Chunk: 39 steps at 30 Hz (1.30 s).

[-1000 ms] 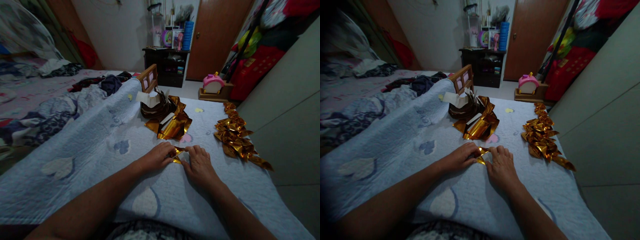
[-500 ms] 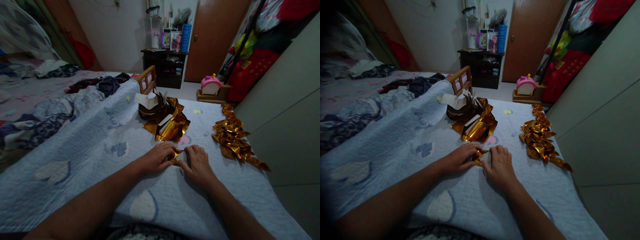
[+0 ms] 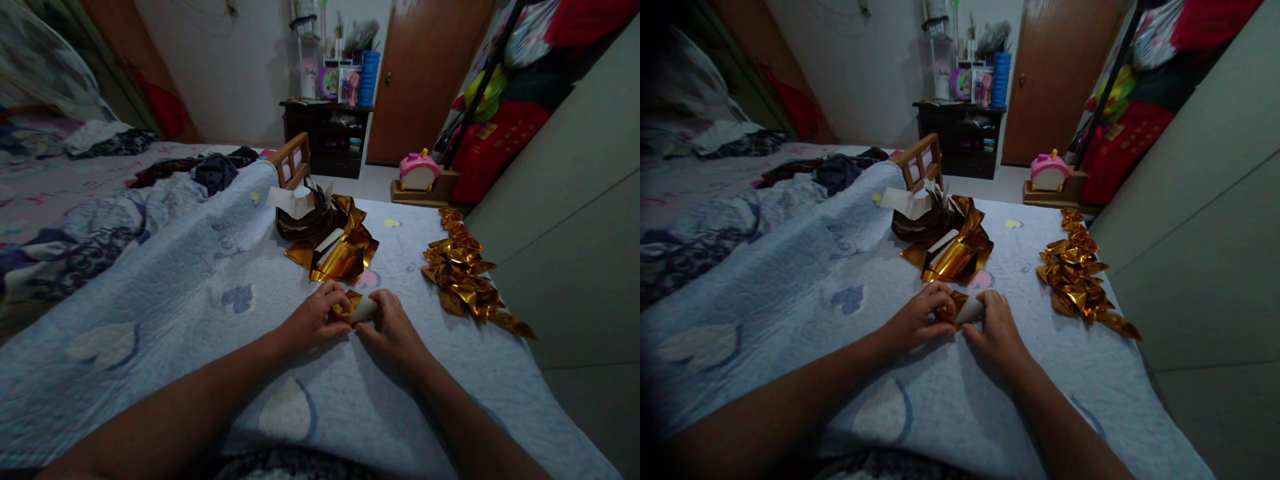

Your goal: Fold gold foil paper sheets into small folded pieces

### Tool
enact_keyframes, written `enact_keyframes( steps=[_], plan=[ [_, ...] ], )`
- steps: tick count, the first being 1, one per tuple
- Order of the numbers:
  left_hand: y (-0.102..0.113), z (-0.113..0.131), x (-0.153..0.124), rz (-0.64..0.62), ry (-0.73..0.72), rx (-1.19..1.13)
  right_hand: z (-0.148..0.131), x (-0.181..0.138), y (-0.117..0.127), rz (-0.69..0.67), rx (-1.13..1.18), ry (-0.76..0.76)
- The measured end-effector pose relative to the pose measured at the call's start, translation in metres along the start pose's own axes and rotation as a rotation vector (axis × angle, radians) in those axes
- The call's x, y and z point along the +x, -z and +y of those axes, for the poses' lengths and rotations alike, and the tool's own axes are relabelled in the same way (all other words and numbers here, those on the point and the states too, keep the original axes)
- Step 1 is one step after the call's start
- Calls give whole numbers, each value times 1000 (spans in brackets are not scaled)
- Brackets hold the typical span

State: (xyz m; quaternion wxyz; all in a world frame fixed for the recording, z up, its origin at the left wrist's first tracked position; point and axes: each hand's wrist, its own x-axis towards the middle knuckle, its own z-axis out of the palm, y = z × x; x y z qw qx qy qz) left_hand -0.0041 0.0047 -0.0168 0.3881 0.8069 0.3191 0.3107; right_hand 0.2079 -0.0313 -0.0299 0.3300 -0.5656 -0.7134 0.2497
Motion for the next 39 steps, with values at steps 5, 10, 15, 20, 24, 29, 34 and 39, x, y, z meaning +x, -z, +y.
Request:
enact_keyframes(
  steps=[5,10,15,20,24,29,34,39],
  plan=[
    [-8,3,1,141,160,-375,-8,3,-3,-106,526,-161],
    [-13,1,1,186,214,-517,-16,5,-1,-158,877,-281],
    [-8,5,0,111,98,-85,-13,6,2,-121,796,-303],
    [-10,6,-2,4,50,164,-9,4,-1,-39,236,-211],
    [-17,4,-2,-51,65,354,-4,3,-7,32,-146,-112],
    [-19,4,-2,20,23,502,1,4,-10,27,-277,-15],
    [-17,3,0,-29,-51,464,2,6,-9,29,-271,-12],
    [-21,-1,0,-68,-154,604,4,10,-9,60,-229,-16]
  ],
)
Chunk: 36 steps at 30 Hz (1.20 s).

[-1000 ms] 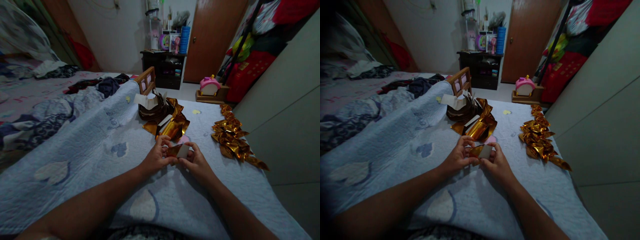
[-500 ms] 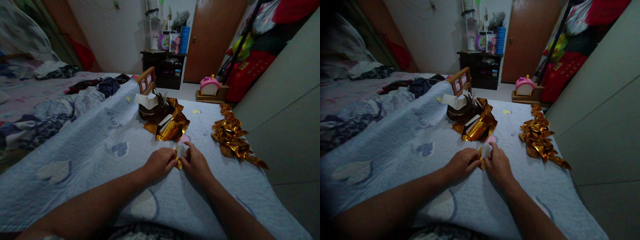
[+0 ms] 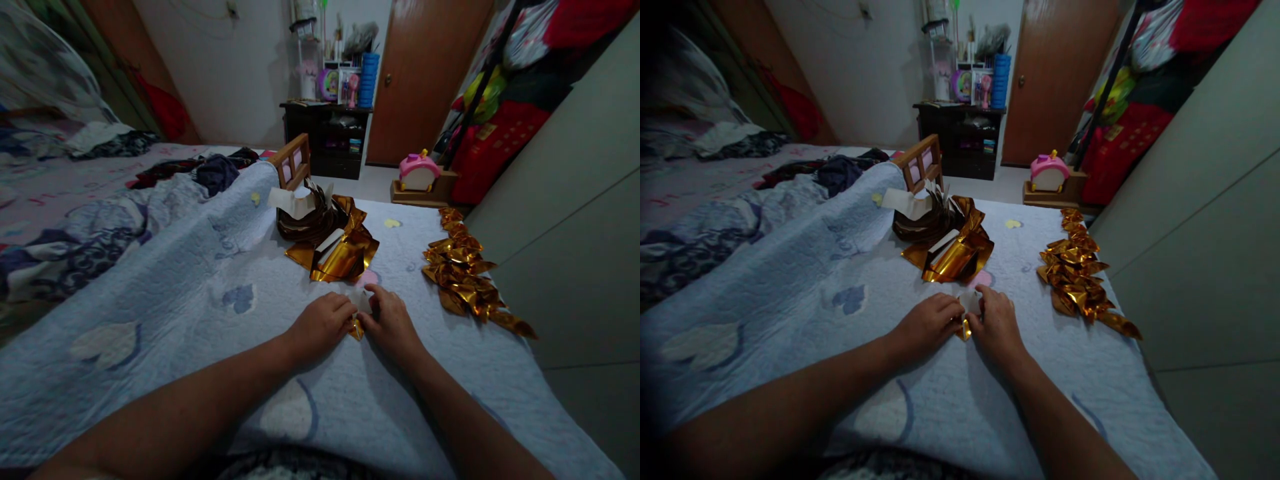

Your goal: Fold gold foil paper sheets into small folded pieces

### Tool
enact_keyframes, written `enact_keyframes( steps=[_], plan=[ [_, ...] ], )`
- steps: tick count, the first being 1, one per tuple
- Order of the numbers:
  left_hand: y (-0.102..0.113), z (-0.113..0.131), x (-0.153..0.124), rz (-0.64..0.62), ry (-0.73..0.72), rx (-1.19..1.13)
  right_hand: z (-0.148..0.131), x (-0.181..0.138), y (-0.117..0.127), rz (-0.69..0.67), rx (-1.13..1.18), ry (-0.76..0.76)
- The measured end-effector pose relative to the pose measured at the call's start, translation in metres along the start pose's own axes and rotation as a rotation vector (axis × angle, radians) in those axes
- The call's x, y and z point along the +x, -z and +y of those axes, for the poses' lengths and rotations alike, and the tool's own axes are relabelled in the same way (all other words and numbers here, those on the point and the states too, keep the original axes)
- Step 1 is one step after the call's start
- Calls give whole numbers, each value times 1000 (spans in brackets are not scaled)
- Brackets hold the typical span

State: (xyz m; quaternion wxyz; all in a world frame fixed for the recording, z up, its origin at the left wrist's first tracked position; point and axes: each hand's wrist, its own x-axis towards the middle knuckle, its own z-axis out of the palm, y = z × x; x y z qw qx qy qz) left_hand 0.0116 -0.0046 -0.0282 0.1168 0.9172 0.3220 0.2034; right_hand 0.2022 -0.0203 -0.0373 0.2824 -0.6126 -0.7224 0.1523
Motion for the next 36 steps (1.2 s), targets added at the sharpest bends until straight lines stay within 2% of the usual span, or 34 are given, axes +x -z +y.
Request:
enact_keyframes(
  steps=[6,10,15,23,27,32,36],
  plan=[
    [2,4,-4,-20,-171,184,3,4,0,-22,31,-7],
    [6,6,-5,-42,-230,241,4,5,0,-10,18,-16],
    [7,7,-6,-82,-225,250,6,9,1,-13,66,-39],
    [3,3,-8,16,-229,134,10,12,-2,4,87,-37],
    [4,4,-8,-21,-194,160,11,11,-4,23,44,-8],
    [5,5,-9,-48,-189,190,10,11,-2,-18,17,11],
    [6,5,-8,-44,-187,185,6,19,3,-65,58,-58]
  ],
)
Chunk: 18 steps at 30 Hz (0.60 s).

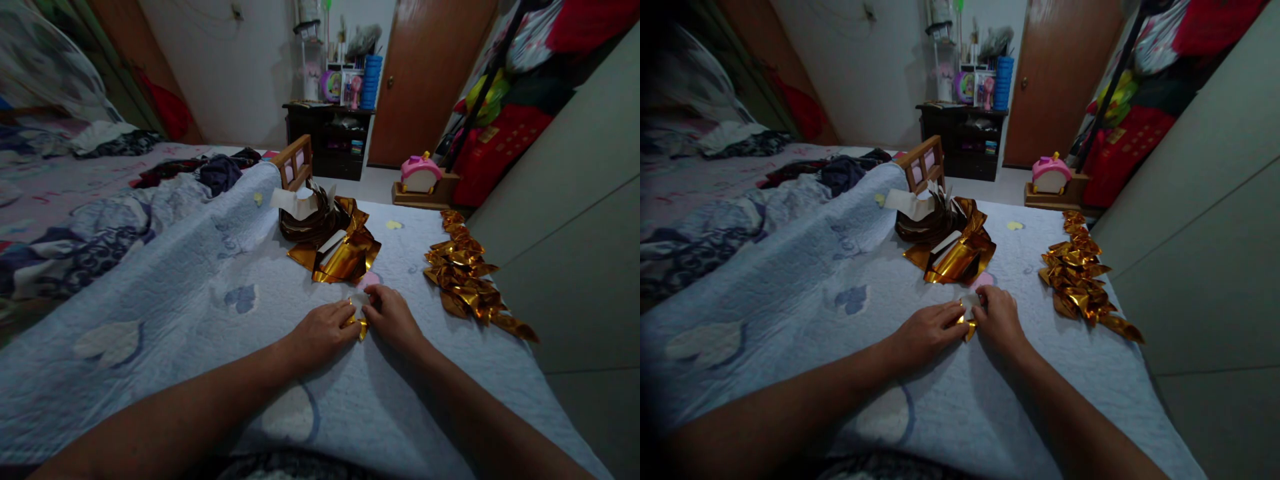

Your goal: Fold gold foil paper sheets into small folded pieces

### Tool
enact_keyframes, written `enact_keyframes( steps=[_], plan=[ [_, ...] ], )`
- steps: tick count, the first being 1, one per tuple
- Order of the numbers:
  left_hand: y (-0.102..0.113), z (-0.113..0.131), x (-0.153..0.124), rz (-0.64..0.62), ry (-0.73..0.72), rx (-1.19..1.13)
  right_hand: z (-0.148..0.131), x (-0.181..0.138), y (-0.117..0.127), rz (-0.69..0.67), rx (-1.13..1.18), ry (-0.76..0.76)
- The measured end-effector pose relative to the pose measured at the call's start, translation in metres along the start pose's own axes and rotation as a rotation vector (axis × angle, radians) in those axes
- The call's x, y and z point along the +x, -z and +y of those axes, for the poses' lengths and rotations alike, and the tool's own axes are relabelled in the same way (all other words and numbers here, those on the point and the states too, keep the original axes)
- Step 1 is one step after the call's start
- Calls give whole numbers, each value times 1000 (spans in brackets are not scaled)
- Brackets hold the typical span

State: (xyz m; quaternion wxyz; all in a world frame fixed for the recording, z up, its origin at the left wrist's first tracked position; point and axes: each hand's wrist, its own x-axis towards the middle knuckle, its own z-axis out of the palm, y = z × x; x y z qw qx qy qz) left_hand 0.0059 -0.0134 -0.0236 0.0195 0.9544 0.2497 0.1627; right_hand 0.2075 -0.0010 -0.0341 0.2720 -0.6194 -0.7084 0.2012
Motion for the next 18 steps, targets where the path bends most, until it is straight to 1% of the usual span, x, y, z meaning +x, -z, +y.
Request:
enact_keyframes(
  steps=[3,6,9,12,15,18],
  plan=[
    [1,0,0,3,-3,-7,-4,7,3,-58,70,-89],
    [3,0,1,-20,-7,-16,-8,10,1,-52,87,-135],
    [4,0,2,-28,-7,-20,-9,8,-4,34,12,-91],
    [3,0,1,0,-11,-23,-9,6,-8,106,-45,-50],
    [1,0,1,-6,-1,-2,-7,4,-8,88,-40,-23],
    [2,0,1,-31,10,21,-6,3,-6,76,-42,54]
  ],
)
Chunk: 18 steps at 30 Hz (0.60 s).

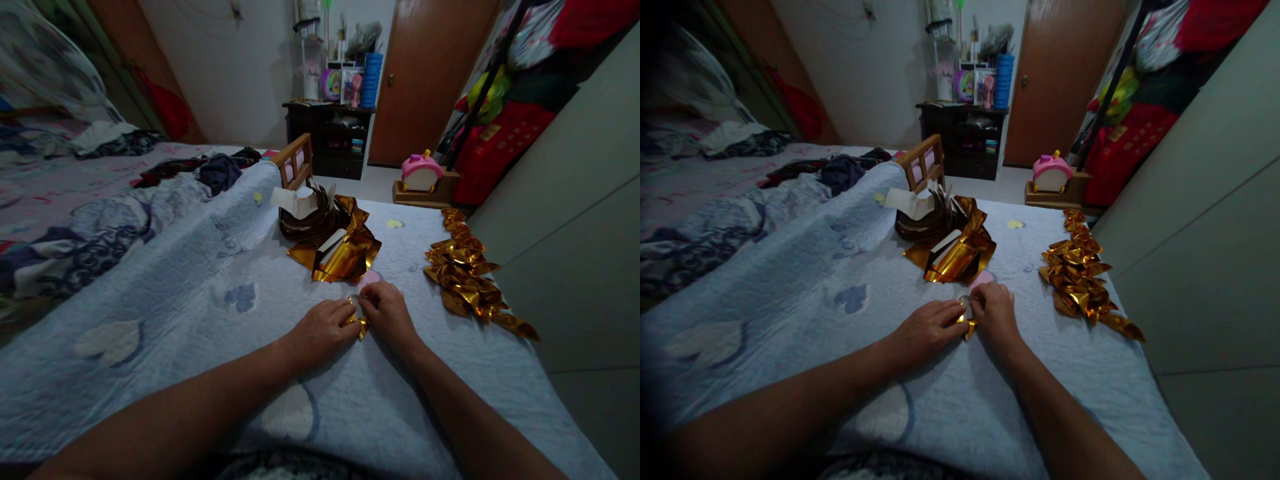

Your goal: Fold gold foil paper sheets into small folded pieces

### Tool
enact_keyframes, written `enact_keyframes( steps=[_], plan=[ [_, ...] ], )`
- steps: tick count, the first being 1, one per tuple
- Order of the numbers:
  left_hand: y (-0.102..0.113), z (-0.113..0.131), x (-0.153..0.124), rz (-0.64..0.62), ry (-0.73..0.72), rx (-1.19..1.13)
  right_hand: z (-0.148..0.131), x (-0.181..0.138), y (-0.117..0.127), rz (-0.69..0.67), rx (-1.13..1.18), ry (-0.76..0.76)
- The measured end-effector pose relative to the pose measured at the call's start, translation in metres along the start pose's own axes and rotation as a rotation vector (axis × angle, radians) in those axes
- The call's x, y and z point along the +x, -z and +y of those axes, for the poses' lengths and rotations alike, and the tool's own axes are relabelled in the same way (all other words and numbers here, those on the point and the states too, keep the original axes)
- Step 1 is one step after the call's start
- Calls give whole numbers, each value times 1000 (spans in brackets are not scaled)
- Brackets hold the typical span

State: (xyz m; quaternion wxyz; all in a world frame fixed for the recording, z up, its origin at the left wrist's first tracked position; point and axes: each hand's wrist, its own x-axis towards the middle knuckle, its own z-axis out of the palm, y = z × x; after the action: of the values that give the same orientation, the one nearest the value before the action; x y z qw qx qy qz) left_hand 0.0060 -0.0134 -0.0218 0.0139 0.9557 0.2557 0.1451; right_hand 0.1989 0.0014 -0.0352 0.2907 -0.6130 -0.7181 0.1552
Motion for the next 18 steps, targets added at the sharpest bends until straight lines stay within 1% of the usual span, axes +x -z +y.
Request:
enact_keyframes(
  steps=[5,8,11,15,18],
  plan=[
    [1,0,0,-12,9,-43,3,-5,1,0,-39,190],
    [-1,0,0,10,58,-114,3,-9,2,-13,-81,271],
    [-2,1,-1,37,100,-157,1,-12,4,-22,-111,310],
    [-3,0,-1,19,45,-56,0,-14,4,-19,-134,336],
    [-3,-2,-1,30,15,-4,1,-15,2,-18,-138,355]
  ],
)
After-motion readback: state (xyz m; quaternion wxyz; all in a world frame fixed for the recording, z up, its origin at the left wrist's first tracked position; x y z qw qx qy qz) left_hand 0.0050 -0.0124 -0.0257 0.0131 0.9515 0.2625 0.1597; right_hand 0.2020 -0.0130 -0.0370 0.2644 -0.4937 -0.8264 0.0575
